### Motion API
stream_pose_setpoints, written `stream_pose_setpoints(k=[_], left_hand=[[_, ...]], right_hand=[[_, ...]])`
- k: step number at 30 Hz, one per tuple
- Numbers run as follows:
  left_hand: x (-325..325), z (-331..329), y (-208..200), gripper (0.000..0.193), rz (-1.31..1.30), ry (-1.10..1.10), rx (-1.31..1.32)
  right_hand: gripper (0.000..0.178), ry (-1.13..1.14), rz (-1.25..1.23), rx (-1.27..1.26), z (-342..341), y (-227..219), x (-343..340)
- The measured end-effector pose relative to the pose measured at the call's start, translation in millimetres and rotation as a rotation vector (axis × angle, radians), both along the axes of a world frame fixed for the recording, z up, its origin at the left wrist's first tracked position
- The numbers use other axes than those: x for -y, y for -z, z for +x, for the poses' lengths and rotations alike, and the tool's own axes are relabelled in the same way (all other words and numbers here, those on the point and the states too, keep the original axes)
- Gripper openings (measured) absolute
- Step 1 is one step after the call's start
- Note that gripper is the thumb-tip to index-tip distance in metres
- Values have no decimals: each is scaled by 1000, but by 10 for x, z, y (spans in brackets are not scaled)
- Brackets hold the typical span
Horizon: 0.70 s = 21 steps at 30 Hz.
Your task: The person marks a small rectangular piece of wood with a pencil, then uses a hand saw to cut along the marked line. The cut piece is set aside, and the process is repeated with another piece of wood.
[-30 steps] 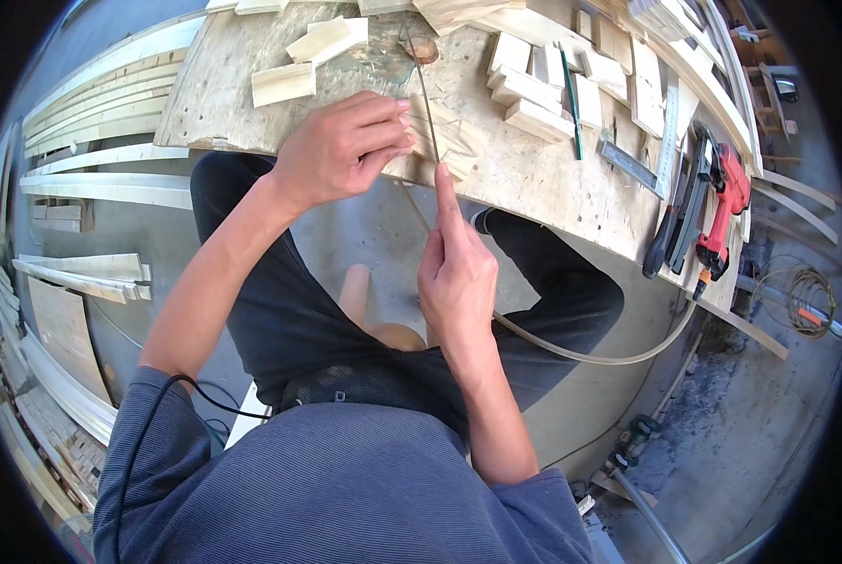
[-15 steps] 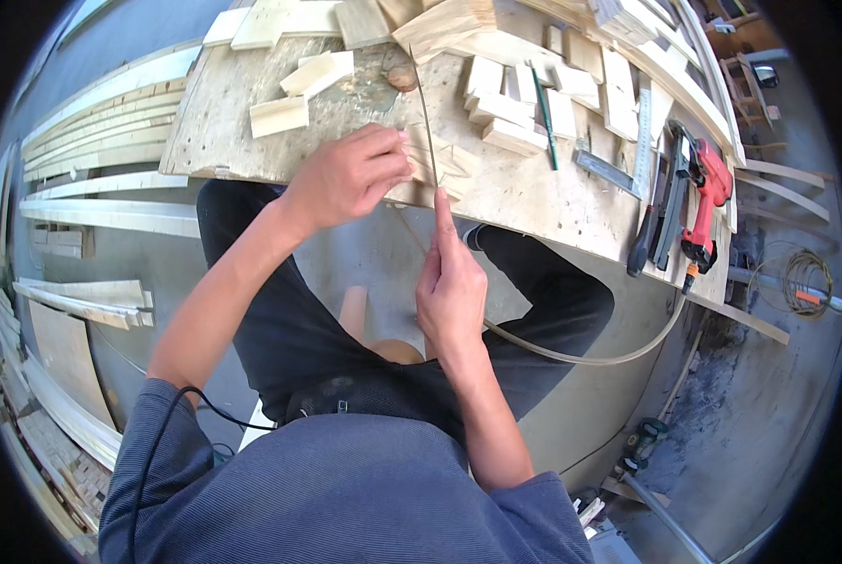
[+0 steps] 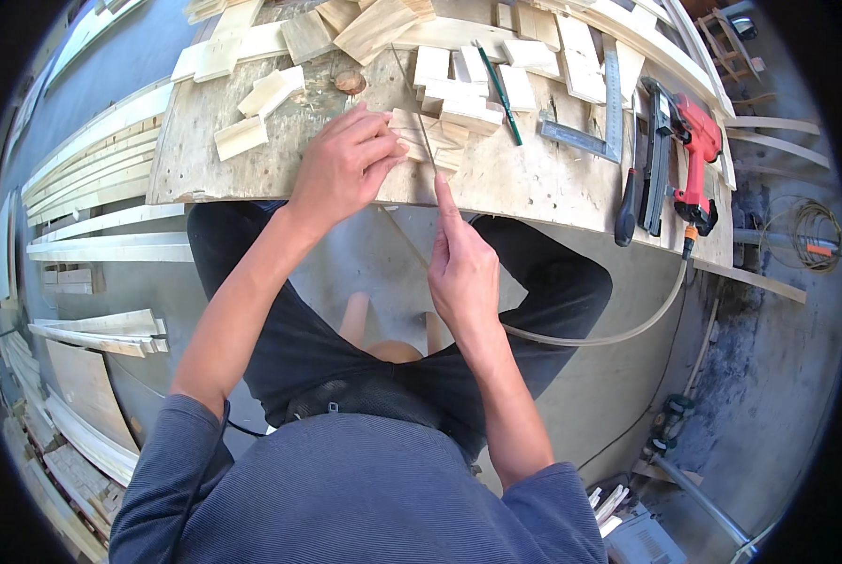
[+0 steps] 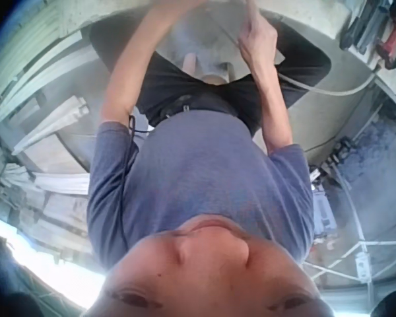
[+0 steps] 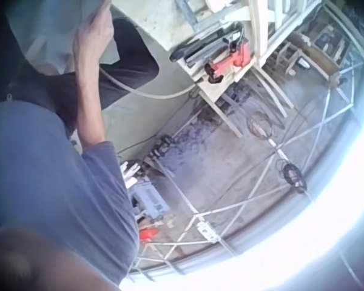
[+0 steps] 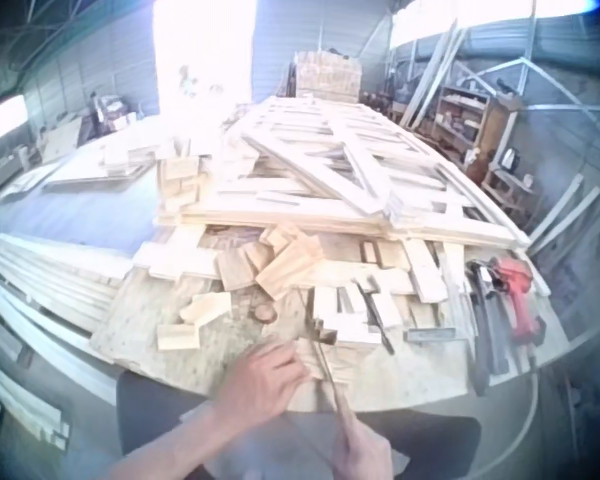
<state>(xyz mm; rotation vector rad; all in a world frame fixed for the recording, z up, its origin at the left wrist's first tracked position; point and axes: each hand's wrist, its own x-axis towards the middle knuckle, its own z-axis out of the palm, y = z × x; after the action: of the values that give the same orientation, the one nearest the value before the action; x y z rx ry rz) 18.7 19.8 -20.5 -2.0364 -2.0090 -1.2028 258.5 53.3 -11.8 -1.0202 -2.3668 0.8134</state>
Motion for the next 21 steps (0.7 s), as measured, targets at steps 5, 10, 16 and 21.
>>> stream_pose_setpoints(k=[5, 10, 16, 21], left_hand=[[21, 8, 26, 6, -14, -20, 15], [25, 32, 11, 6, -18, -10, 55], [-10, 19, 72, 8, 74, -5, 39], [9, 22, 8, 7, -12, -17, 47]], right_hand=[[68, 0, 13, -43, -17, -6, -15], [83, 12, -67, 56, 1, -59, -10], [83, 3, -36, 30, -17, -17, -26], [84, -2, -6, 43, -19, -13, -46]])
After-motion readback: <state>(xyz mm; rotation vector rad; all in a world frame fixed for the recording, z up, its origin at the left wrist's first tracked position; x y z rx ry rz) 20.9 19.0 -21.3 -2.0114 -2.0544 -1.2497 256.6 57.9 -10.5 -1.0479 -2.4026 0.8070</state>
